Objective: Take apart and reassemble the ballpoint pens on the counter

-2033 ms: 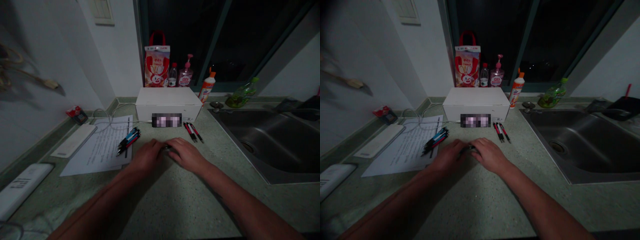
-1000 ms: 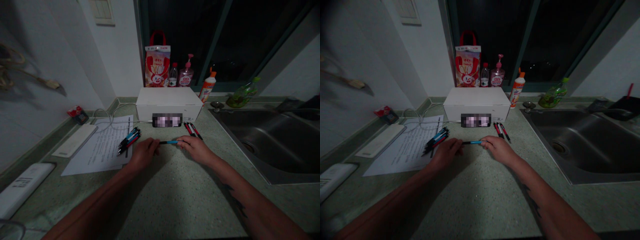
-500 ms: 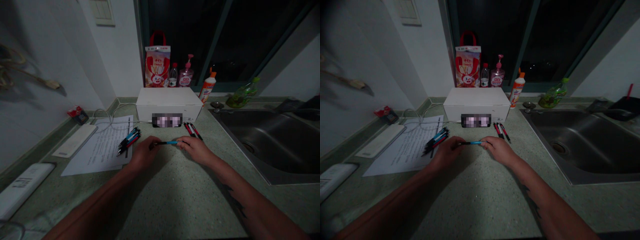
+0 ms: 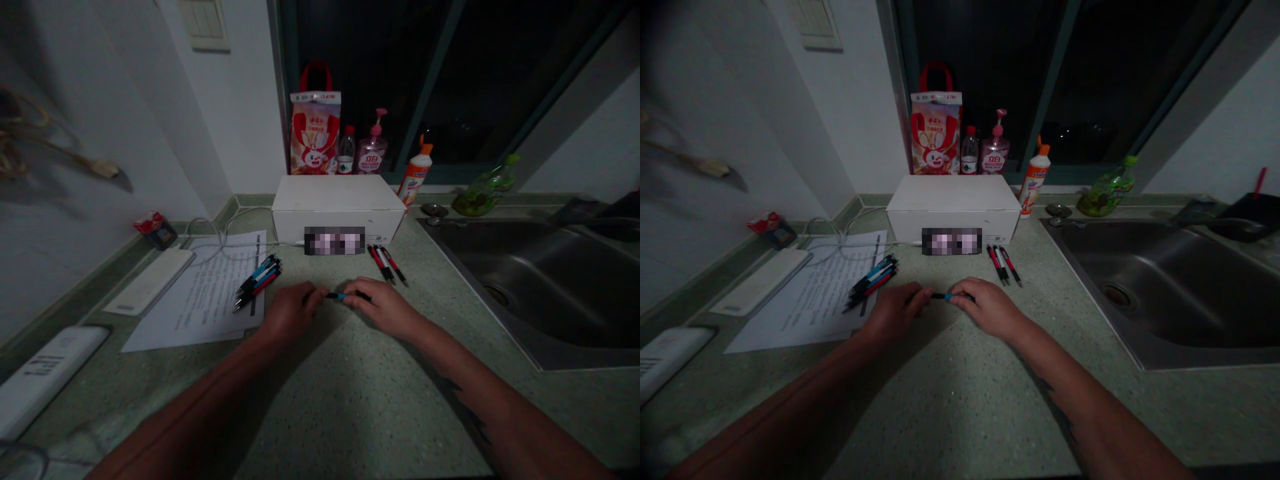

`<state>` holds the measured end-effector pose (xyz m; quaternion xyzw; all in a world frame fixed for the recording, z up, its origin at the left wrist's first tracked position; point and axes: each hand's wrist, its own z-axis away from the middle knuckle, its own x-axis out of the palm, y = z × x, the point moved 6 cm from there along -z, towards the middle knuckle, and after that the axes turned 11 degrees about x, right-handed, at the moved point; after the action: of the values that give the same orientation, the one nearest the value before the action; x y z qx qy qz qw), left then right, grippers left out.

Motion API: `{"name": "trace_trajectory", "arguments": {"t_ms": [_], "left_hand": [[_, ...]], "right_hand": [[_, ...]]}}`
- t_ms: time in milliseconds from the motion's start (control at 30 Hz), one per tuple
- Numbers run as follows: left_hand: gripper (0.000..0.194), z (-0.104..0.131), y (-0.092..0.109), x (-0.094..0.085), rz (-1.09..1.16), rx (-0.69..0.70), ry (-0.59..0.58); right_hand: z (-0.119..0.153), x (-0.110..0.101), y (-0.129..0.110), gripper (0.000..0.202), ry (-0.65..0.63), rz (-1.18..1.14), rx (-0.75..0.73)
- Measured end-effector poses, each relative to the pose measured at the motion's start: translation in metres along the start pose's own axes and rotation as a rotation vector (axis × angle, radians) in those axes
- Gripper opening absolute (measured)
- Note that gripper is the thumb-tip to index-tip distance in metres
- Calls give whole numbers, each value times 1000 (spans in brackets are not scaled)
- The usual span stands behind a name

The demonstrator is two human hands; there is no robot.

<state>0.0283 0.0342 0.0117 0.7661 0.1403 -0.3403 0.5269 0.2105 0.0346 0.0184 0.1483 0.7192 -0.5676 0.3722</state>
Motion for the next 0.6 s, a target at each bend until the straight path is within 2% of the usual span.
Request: {"name": "trace_trajectory", "arguments": {"t_ms": [100,167,233,333,433,533,600], "left_hand": [[42,0,-3,3,-15,-7,-19],[26,0,-4,3,8,6,21],[28,0,-4,2,42,26,60],[17,-1,-2,3,3,31,19],[31,-1,-2,4,-77,20,-38],[23,-1,-5,6,-9,25,-10],[31,-1,-5,10,48,61,-12]], "right_hand": [[1,1,3,7,27,39,27],[2,2,5,7,41,76,29],[2,3,6,7,53,102,24],[2,3,7,7,70,126,21],[2,2,5,6,90,158,16],[2,2,3,6,106,197,3],[2,2,1,6,112,210,-13]]}}
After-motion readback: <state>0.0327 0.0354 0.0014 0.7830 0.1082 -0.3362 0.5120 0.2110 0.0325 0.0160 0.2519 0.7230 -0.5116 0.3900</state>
